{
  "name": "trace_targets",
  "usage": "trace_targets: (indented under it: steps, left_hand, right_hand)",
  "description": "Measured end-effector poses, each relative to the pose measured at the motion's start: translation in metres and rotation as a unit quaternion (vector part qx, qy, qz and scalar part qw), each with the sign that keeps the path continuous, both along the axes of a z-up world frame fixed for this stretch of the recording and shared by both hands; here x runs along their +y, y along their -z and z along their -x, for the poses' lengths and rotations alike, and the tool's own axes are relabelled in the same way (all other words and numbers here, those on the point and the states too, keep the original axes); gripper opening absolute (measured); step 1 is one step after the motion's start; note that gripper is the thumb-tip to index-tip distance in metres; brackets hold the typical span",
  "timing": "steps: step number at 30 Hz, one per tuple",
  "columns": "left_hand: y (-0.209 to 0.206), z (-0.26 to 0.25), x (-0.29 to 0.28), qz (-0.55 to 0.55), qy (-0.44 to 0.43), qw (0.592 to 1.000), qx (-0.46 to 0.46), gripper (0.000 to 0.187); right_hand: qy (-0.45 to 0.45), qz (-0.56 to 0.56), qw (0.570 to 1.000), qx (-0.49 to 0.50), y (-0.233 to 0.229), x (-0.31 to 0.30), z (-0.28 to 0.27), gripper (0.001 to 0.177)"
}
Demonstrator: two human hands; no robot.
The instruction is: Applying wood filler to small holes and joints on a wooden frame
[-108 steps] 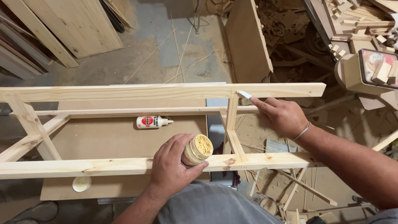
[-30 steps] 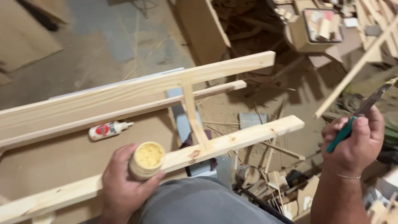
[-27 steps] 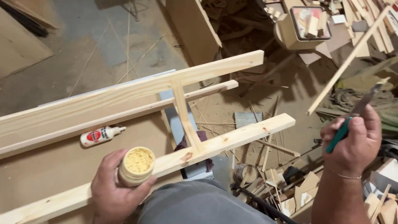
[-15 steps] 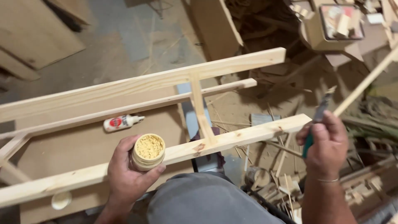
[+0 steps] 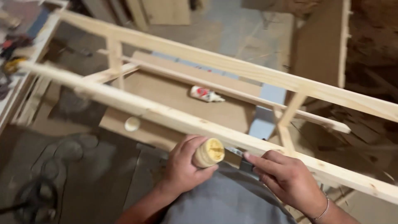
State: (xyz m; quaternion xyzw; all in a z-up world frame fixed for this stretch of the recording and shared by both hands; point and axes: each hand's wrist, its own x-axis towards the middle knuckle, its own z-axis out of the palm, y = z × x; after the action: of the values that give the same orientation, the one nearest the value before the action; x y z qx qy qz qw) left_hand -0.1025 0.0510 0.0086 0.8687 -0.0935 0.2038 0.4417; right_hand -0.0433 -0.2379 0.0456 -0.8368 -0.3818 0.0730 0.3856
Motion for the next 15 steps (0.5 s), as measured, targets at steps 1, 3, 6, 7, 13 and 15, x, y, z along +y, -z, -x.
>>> trace_targets:
  steps: [1,3,6,7,13,15]
  left_hand:
    - [-0.001,0.004,0.004,0.0,-0.015,1.0,0.001,0.068]
    - [-0.003,0.009,0.01,-0.02,-0.004,1.0,-0.019,0.07]
    - [0.001,0.019,0.025,-0.054,-0.023,0.997,-0.042,0.067]
    - [0.005,0.023,0.029,-0.049,-0.021,0.998,-0.046,0.067]
    - [0.024,0.039,0.068,0.0,-0.063,0.998,-0.007,0.067]
    - [0.033,0.042,0.085,0.033,-0.065,0.997,-0.01,0.071]
  right_hand:
    - [-0.015,0.0,1.0,0.001,-0.005,0.012,-0.003,0.053]
    - [-0.059,0.052,0.995,-0.061,-0.014,0.035,-0.007,0.044]
    - [-0.091,0.109,0.987,-0.069,-0.022,0.058,-0.008,0.048]
    - [-0.088,0.114,0.987,-0.072,-0.023,0.06,-0.009,0.048]
    - [-0.109,0.151,0.981,-0.045,-0.043,0.086,-0.009,0.035]
    - [-0.085,0.142,0.985,-0.052,-0.046,0.103,-0.005,0.037]
